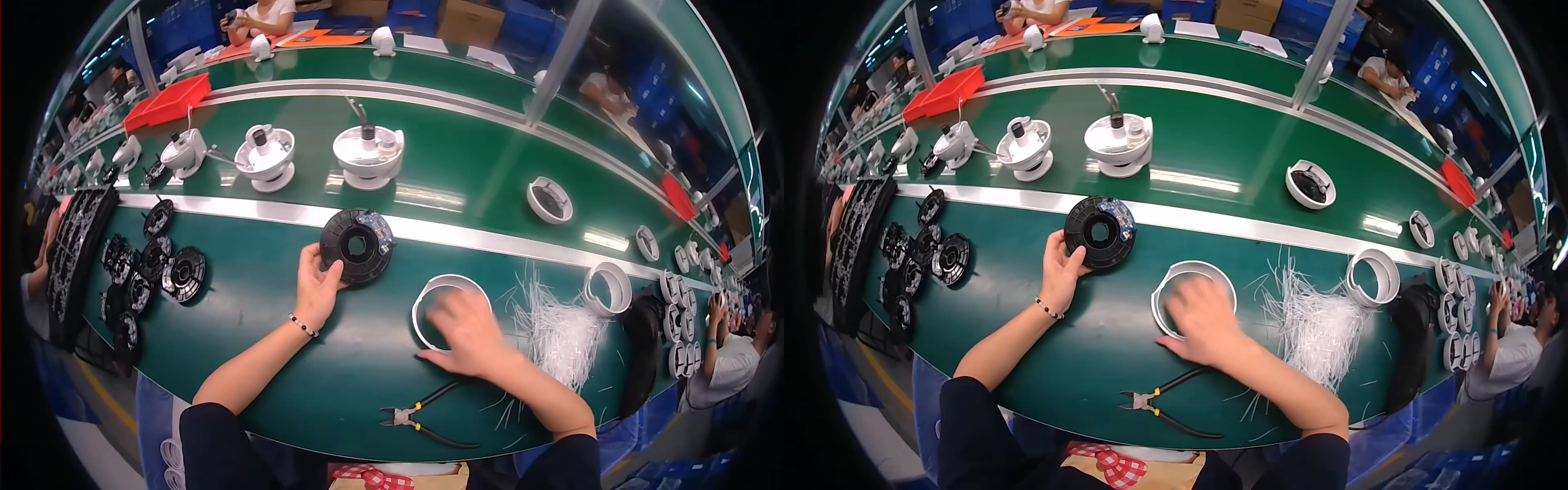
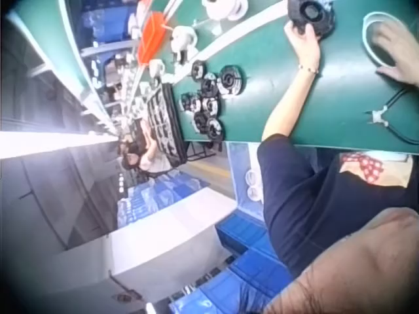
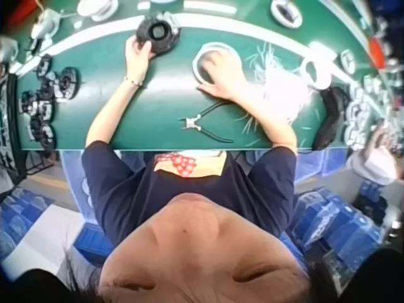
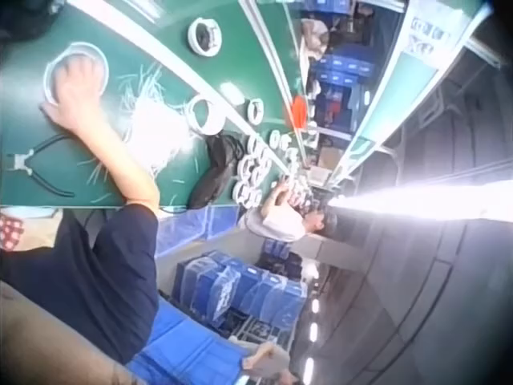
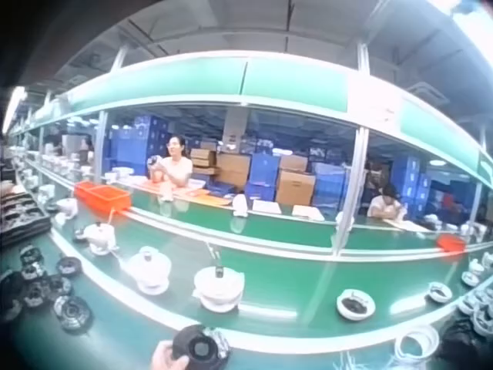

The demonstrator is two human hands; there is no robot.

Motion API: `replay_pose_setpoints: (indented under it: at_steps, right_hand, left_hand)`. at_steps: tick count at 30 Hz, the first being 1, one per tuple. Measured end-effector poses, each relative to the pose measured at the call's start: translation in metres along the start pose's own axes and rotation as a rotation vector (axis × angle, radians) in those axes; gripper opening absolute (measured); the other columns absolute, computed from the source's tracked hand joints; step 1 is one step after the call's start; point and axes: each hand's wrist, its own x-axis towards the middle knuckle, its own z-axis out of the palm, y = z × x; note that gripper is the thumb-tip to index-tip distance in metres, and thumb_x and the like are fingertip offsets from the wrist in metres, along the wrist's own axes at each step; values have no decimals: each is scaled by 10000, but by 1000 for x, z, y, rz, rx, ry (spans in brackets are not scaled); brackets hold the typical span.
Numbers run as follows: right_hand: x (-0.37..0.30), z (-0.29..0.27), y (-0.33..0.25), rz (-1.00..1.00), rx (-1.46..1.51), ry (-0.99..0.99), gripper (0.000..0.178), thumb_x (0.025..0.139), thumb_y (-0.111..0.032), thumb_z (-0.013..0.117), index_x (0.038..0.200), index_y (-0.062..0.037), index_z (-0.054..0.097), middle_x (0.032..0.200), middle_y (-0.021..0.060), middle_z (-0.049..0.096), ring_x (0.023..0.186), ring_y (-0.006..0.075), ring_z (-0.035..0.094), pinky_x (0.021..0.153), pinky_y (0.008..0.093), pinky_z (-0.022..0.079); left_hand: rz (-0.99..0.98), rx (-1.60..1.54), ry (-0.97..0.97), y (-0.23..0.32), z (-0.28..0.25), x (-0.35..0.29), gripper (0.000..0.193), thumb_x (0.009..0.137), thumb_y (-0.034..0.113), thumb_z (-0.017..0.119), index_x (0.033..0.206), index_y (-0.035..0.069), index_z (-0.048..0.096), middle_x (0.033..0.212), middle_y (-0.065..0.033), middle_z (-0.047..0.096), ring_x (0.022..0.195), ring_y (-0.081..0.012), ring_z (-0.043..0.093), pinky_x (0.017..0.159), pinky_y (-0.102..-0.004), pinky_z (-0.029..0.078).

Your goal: Assembling components of CCTV cameras on a factory production line.

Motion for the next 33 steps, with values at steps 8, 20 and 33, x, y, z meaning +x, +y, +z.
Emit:
replay_pose_setpoints:
  at_steps: [8,20,33]
  right_hand:
    - [18,0,16,327,220,-12,1195,466,-486,802,1342,34,177,1309,262,290,1207,409,304,1020,449,256]
    - [108,32,-54,439,738,344,1199,527,-425,813,1339,78,88,1283,271,264,1212,363,288,1013,415,266]
    - [127,38,-67,335,986,369,1182,523,-390,819,1350,63,106,1291,247,277,1201,336,333,998,389,296]
  left_hand:
    - [34,-84,-52,10,-11,-8,364,844,-55,467,1150,-3,278,1131,-123,432,999,-169,522,823,-294,495]
    - [-3,-186,-597,42,-31,-12,731,808,147,503,1393,67,71,1362,-112,276,1248,-216,316,1033,-336,249]
    - [-754,-778,-513,68,-56,-4,720,836,619,303,1290,64,360,1222,-139,473,1110,-288,483,910,-446,429]
